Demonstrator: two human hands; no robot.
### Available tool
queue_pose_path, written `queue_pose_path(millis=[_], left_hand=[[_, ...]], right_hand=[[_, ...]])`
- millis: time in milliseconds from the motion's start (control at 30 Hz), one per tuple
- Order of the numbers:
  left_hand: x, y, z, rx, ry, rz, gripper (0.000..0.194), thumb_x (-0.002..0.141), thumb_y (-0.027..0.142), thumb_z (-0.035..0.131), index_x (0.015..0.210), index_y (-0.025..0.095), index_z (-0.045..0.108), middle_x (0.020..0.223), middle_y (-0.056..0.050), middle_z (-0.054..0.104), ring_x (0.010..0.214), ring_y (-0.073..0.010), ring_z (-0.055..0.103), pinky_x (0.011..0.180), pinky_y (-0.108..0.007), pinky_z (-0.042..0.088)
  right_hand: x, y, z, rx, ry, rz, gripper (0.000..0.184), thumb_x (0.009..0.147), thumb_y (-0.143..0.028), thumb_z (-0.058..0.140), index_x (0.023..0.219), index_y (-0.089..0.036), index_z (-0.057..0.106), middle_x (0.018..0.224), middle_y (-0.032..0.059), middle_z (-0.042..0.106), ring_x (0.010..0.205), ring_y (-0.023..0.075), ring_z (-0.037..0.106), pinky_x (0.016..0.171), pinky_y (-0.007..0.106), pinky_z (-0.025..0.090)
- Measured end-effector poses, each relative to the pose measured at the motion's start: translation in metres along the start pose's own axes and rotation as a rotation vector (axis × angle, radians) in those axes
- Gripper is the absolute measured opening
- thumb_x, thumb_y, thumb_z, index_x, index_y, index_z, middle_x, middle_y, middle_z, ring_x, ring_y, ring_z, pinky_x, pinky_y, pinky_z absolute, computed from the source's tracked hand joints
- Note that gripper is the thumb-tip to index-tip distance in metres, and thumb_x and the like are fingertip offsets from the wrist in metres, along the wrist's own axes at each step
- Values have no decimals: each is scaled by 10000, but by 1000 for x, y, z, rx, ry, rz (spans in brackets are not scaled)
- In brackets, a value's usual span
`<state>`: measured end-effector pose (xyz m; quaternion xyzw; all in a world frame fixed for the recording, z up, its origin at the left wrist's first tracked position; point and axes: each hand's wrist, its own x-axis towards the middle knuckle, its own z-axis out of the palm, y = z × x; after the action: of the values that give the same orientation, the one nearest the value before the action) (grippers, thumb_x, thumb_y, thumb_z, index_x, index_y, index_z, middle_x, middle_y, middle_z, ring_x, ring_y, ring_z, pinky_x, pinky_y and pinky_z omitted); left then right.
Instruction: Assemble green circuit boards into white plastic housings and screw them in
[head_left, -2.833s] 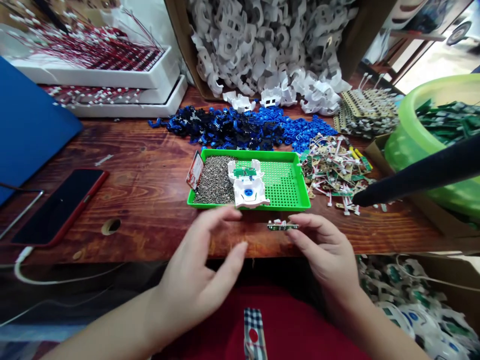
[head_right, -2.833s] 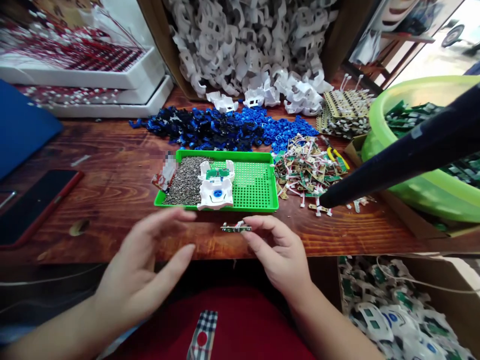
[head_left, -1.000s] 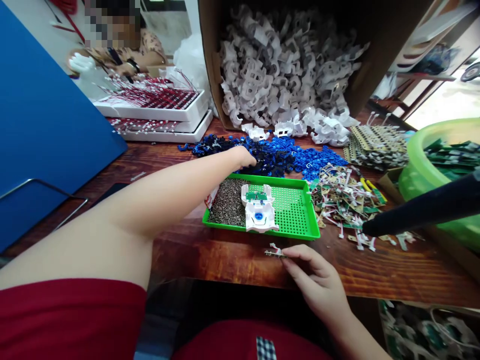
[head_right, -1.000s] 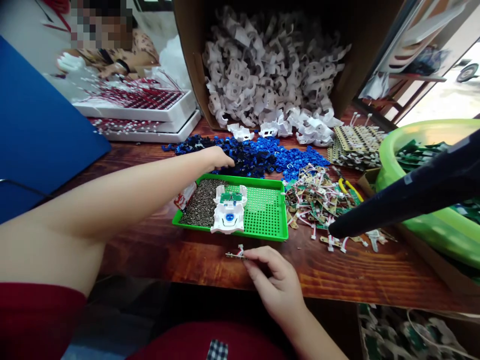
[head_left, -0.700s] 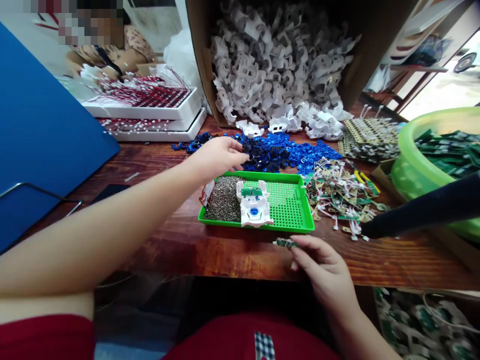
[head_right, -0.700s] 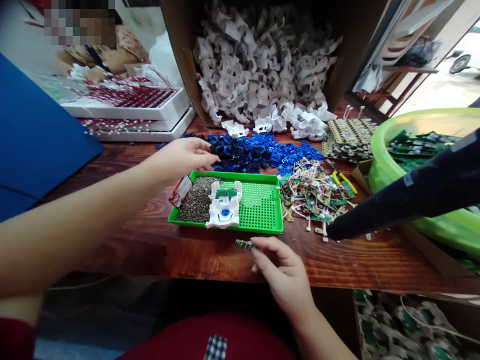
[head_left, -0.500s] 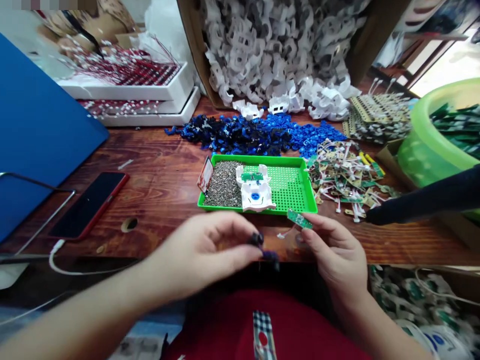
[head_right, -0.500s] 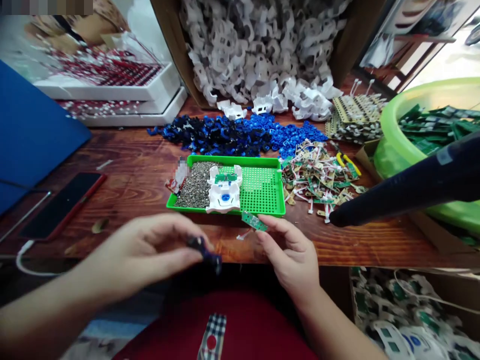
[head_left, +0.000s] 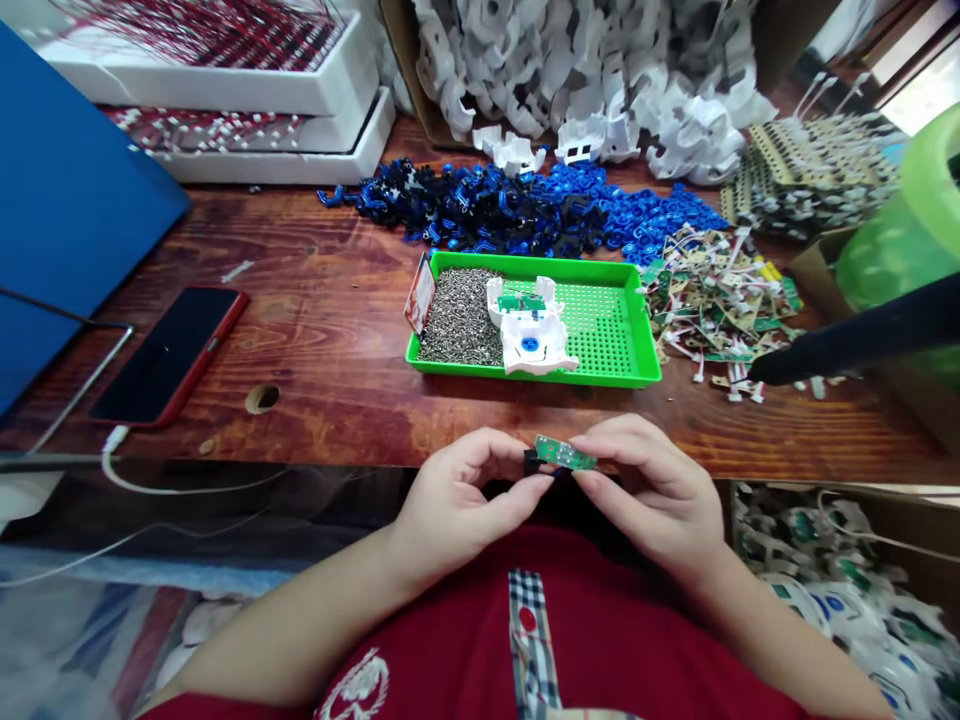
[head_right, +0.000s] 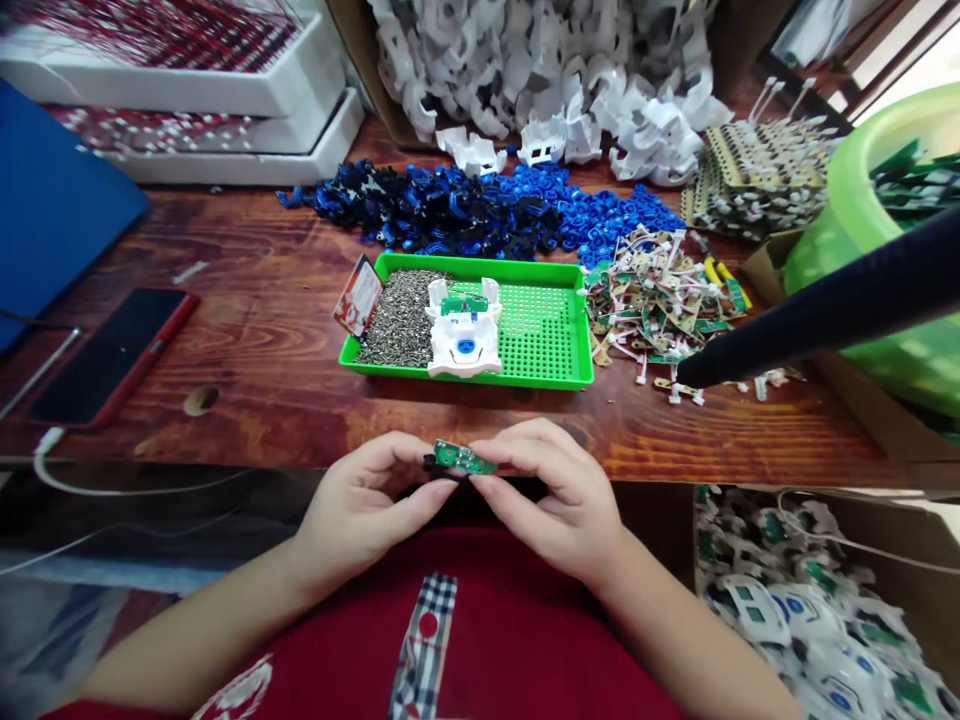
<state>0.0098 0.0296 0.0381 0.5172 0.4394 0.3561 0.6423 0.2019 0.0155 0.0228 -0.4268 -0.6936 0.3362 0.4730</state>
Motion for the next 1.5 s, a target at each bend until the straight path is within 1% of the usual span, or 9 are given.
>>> queue_pose_path(millis=[133, 267, 467, 567, 933, 1100, 1233, 1400, 1500], left_hand=[[0, -3, 1, -20, 19, 8, 95, 757, 173, 658, 815, 169, 582, 820, -15, 706, 759, -123, 661, 752, -231, 533], [0, -5, 1, -56, 20, 1, 82, 760, 171, 656, 800, 173, 583, 791, 1, 699, 727, -107, 648, 717, -209, 526], [1, -6, 4, -114, 49, -63, 90, 755, 192, 673, 792, 176, 592, 730, 36, 674, 660, -63, 610, 634, -143, 488], [3, -8, 6, -139, 52, -96, 91, 766, 200, 667, 799, 182, 584, 719, 51, 657, 661, -47, 595, 641, -127, 477], [5, -10, 7, -88, 89, -139, 126, 761, 228, 673, 790, 174, 563, 703, 50, 630, 637, -41, 569, 619, -124, 458], [4, -12, 7, -55, 91, -127, 124, 764, 226, 669, 800, 173, 563, 711, 44, 635, 639, -48, 575, 626, -133, 464], [3, -13, 6, -43, 64, -111, 112, 772, 223, 662, 832, 179, 579, 746, 35, 651, 677, -65, 595, 660, -151, 478], [5, -11, 3, 3, -57, -128, 136, 803, 227, 627, 934, 197, 647, 811, 21, 674, 735, -81, 604, 694, -161, 476], [8, -11, 2, 23, -72, -164, 136, 814, 245, 615, 929, 187, 658, 847, 10, 679, 782, -94, 609, 736, -173, 480]], right_hand=[[-1, 1, 3, 50, 1, 32, 380, 760, -72, 603, 1080, -276, 602, 925, 27, 604, 844, 123, 592, 738, 264, 511], [0, -1, 2, 43, -17, 66, 324, 759, -97, 614, 1043, -253, 618, 912, 25, 613, 822, 116, 594, 734, 260, 505], [2, -10, -1, 0, -65, 160, 205, 784, -149, 608, 976, -222, 615, 886, 31, 623, 829, 117, 591, 736, 253, 500], [2, -12, -1, -6, -59, 194, 167, 788, -153, 608, 941, -221, 606, 881, 19, 628, 834, 108, 590, 753, 244, 496], [2, -11, 2, -47, -52, 235, 151, 788, -164, 613, 930, -214, 628, 852, 9, 634, 808, 88, 589, 727, 207, 498], [2, -10, 0, -47, -66, 233, 138, 796, -183, 609, 930, -211, 629, 844, 16, 630, 801, 94, 595, 720, 217, 506], [1, -9, 0, -56, -64, 235, 123, 794, -198, 613, 916, -205, 629, 848, 22, 629, 809, 102, 602, 721, 227, 513], [-1, -8, -1, -94, -74, 246, 151, 803, -195, 601, 949, -223, 627, 877, 19, 632, 834, 103, 599, 744, 232, 514], [-2, -8, -1, -123, -82, 249, 137, 802, -193, 598, 932, -221, 631, 866, 19, 629, 829, 104, 597, 734, 230, 516]])
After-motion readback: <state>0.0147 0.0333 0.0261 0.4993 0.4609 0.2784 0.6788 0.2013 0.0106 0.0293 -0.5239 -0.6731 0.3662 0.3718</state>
